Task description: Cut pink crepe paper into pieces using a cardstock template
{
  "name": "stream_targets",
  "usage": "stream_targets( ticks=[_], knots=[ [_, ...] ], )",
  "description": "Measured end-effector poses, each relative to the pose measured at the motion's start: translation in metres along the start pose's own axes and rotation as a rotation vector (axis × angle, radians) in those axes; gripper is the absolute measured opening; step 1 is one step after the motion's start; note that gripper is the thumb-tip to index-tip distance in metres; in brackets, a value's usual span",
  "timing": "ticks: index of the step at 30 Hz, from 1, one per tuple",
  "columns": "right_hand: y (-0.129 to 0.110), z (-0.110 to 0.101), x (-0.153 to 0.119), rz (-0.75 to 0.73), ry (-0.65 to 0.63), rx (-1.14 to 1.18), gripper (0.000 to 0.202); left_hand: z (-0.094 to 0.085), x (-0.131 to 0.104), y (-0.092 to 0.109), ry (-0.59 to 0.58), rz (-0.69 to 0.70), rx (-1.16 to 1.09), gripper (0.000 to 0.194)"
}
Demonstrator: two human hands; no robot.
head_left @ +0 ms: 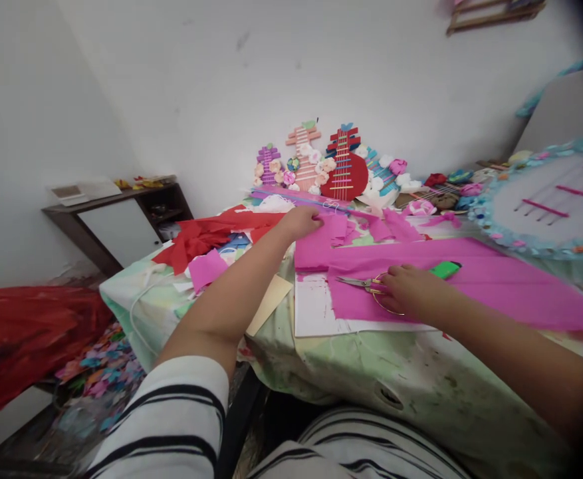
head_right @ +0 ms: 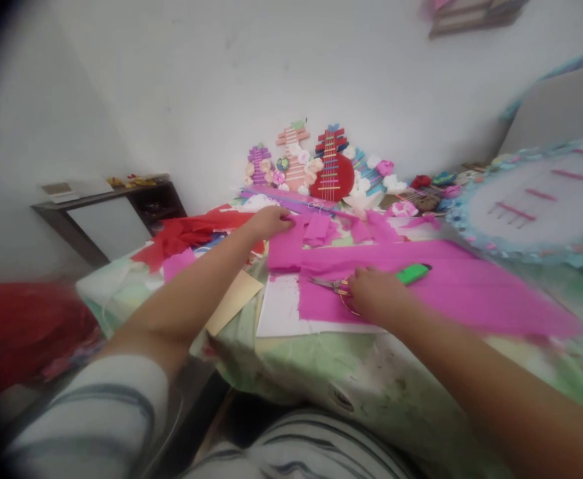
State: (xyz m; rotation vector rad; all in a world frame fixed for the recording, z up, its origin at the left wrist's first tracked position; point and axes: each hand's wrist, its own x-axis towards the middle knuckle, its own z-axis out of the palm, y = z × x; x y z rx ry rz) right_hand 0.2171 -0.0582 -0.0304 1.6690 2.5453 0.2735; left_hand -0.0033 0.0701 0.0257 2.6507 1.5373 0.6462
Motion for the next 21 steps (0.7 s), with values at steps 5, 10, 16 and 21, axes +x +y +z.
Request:
stream_targets(
  ticks=[5, 10, 16, 21],
  knots=[
    [-0.001, 0.001, 0.010, 0.007, -0.100, -0.018, 0.024, -0.006, -0.007, 0.006, 0.013, 0.028, 0.010, 0.016],
    [0.007, -0.009, 0.006, 0.078, -0.054, 0.008, 0.023, -0.015, -0.015, 0.009, 0.021, 0.057, 0.030, 0.016],
    [0.014, -0.028, 0.009, -0.017, 0.069, 0.047, 0.029, -0.026, -0.019, 0.009, 0.061, 0.064, 0.076, 0.017],
    [0.005, -0.036, 0.029, -0.002, 0.045, -0.077, 0.048, -0.030, -0.013, 0.008, 0.073, 0.069, 0.103, 0.016]
  ],
)
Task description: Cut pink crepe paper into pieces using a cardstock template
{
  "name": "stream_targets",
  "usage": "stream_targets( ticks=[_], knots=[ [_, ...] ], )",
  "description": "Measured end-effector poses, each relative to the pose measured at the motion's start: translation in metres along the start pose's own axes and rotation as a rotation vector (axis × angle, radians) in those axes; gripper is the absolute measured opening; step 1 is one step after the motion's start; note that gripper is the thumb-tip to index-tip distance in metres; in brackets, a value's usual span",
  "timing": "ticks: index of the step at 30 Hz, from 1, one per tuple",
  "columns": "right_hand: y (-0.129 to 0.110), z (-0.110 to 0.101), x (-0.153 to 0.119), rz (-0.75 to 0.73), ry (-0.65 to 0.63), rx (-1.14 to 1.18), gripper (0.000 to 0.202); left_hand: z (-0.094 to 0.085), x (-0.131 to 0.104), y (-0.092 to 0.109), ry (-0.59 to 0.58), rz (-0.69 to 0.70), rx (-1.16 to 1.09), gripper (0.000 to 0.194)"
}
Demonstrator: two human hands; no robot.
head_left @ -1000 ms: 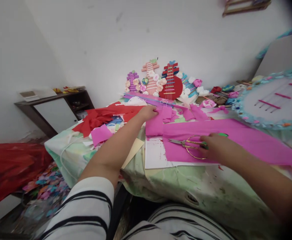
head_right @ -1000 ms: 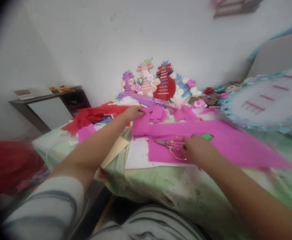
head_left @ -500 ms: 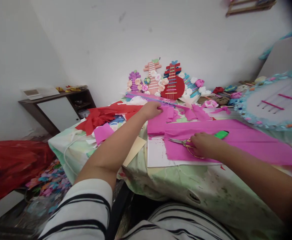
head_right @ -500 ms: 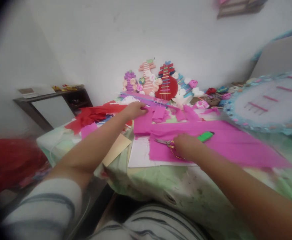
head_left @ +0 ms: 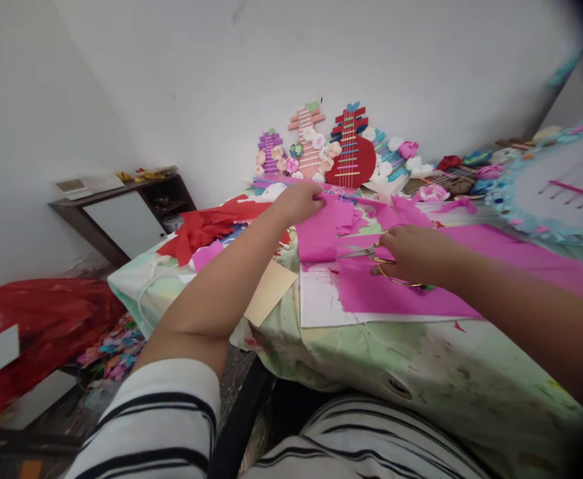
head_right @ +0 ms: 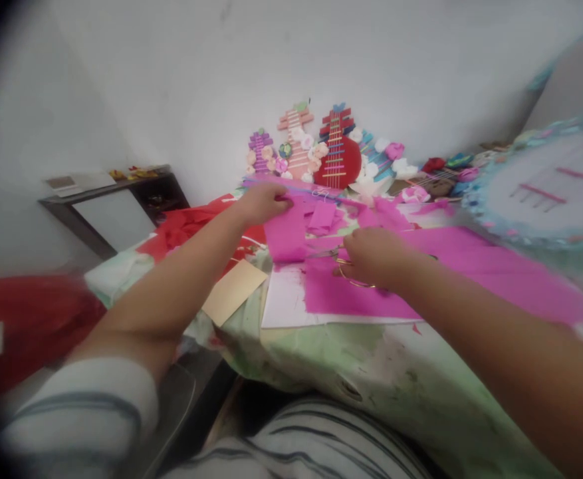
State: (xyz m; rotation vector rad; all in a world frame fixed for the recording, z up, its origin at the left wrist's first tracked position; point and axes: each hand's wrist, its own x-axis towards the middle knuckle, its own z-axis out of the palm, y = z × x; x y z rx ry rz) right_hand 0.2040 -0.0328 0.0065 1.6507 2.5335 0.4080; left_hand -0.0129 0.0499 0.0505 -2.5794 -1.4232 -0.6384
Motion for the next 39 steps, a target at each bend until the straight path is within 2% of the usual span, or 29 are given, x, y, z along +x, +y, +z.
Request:
stream_targets(
  ticks=[8, 15, 19, 30, 39],
  knots=[
    [-0.018, -0.004, 0.023, 0.113, -0.110, -0.007, 0.047, -0.004, 0.009, -0.003, -0.004, 0.063, 0.041, 0.016],
    [-0.004, 0.002, 0.012, 0.083, -0.142, 0.088, 0.049, -0.002, 0.007, -0.007, -0.014, 0.045, 0.091, 0.014],
    [0.004, 0.003, 0.008, 0.117, -0.161, 0.099, 0.051, -0.001, 0.007, -0.008, -0.006, 0.025, 0.099, 0.015],
    [-0.013, 0.003, 0.035, 0.093, -0.210, 0.073, 0.048, -0.010, 0.009, 0.005, -0.008, 0.070, 0.085, 0.016],
    [-0.004, 0.010, 0.038, 0.066, -0.182, 0.075, 0.049, -0.008, 0.007, 0.002, 0.003, 0.063, 0.099, 0.017]
  ],
)
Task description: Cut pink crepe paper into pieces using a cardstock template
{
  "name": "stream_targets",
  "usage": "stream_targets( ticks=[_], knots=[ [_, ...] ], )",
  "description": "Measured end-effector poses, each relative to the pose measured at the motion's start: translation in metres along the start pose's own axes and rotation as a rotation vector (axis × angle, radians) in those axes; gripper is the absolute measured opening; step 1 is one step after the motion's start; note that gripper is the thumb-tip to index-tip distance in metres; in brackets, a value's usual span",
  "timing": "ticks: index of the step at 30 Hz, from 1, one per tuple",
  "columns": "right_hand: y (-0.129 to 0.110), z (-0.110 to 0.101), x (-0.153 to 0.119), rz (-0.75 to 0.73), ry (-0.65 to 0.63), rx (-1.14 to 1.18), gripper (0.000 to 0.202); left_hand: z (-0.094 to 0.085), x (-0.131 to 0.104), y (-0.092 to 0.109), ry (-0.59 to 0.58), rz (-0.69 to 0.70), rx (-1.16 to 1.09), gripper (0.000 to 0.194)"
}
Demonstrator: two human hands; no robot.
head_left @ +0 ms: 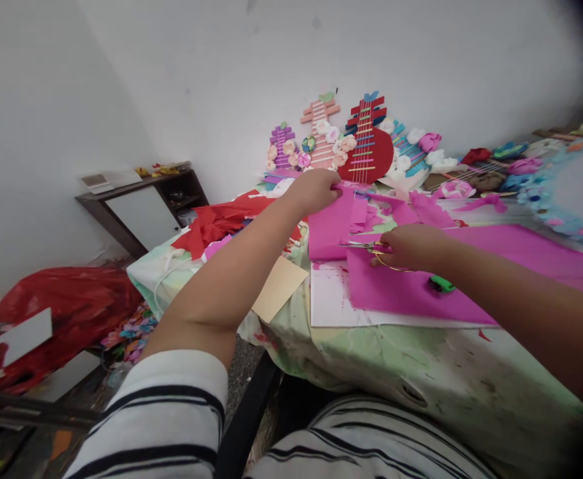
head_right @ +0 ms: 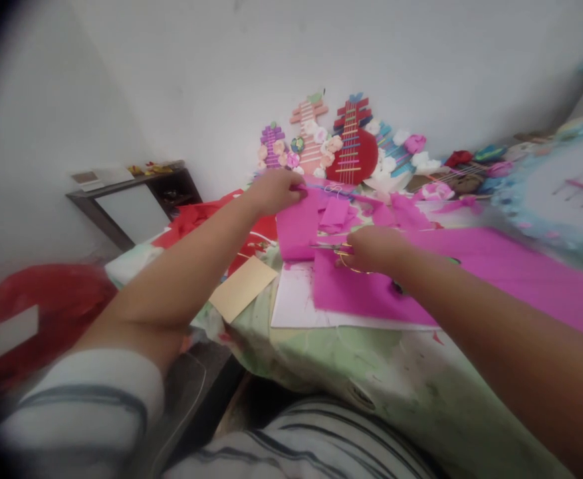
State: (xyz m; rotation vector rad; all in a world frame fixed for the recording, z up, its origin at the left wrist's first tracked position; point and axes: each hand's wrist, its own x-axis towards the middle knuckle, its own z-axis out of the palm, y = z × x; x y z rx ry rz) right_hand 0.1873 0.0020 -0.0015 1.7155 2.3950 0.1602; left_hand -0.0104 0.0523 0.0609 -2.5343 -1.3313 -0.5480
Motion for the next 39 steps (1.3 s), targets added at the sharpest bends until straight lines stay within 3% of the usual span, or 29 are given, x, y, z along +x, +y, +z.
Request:
stream_targets(
  ticks=[7, 14, 24, 39],
  knots=[
    [0.000, -0.005, -0.004, -0.089, 0.039, 0.009, 0.042, 0.001, -0.002, 0.000, -0.012, 0.011, -0.007, 0.017],
    [-0.001, -0.005, -0.006, -0.087, 0.033, -0.038, 0.041, 0.004, -0.001, -0.004, -0.012, 0.007, 0.002, 0.016],
    [-0.002, 0.001, -0.011, -0.092, 0.075, -0.058, 0.055, 0.004, 0.001, -0.002, -0.006, 0.014, 0.008, 0.016],
    [0.000, 0.005, -0.007, -0.123, 0.065, -0.017, 0.049, 0.001, -0.002, 0.003, -0.022, 0.002, 0.007, 0.016]
  ],
)
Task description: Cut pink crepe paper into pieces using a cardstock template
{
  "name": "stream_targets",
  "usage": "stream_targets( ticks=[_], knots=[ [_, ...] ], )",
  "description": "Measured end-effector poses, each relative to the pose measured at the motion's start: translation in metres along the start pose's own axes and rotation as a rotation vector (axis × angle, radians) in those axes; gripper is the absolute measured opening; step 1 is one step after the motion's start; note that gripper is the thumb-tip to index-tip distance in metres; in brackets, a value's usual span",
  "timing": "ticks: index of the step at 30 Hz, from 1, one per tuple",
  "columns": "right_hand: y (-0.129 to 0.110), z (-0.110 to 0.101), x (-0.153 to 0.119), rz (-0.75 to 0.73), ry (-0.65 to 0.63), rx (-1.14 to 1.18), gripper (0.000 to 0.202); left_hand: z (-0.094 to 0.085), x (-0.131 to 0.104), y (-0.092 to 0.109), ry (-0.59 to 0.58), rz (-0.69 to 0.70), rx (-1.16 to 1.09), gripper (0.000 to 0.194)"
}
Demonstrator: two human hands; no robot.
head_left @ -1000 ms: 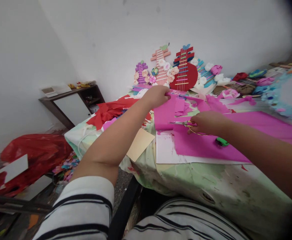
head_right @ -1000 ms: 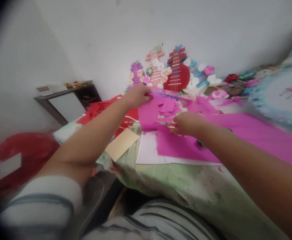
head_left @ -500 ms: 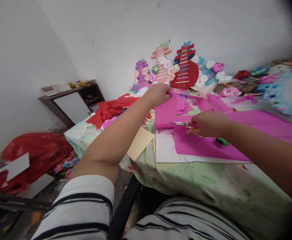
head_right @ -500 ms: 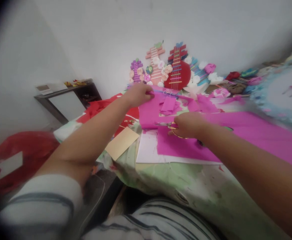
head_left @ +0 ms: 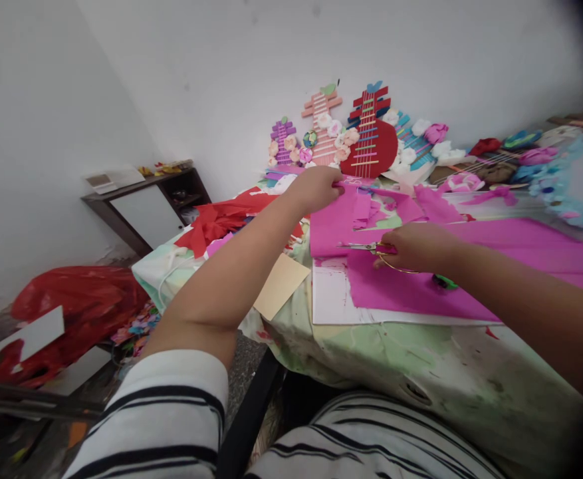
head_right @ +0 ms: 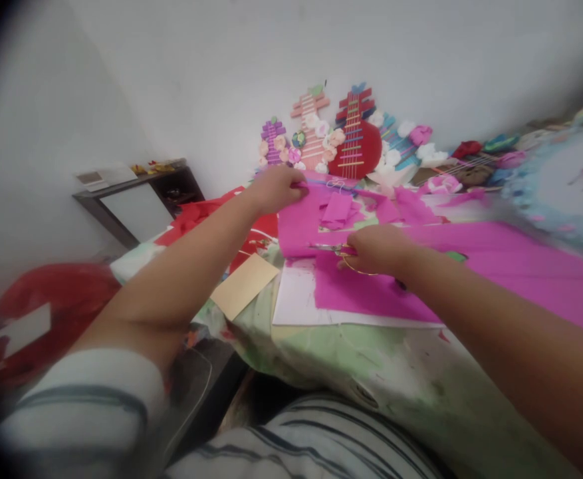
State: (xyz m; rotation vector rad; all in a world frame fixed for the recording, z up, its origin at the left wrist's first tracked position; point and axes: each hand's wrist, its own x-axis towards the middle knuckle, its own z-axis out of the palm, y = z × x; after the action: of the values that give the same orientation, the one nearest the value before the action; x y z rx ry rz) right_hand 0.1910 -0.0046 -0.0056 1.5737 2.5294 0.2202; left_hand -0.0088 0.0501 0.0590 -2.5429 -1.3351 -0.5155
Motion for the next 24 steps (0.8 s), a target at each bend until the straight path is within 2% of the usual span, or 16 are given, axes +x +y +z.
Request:
stream_targets(
  ticks=[10, 19, 24],
  knots=[
    [-0.003, -0.002, 0.003, -0.011, -0.014, -0.006, 0.045, -0.009, -0.002, 0.001, -0.010, 0.011, -0.011, 0.016],
    [-0.004, 0.000, 0.003, -0.039, -0.021, 0.002, 0.042, -0.008, -0.004, 0.000, 0.007, 0.011, -0.012, 0.016],
    [-0.007, -0.004, 0.001, -0.019, 0.024, 0.013, 0.043, -0.011, -0.006, 0.005, 0.013, -0.005, -0.036, 0.014]
  ],
)
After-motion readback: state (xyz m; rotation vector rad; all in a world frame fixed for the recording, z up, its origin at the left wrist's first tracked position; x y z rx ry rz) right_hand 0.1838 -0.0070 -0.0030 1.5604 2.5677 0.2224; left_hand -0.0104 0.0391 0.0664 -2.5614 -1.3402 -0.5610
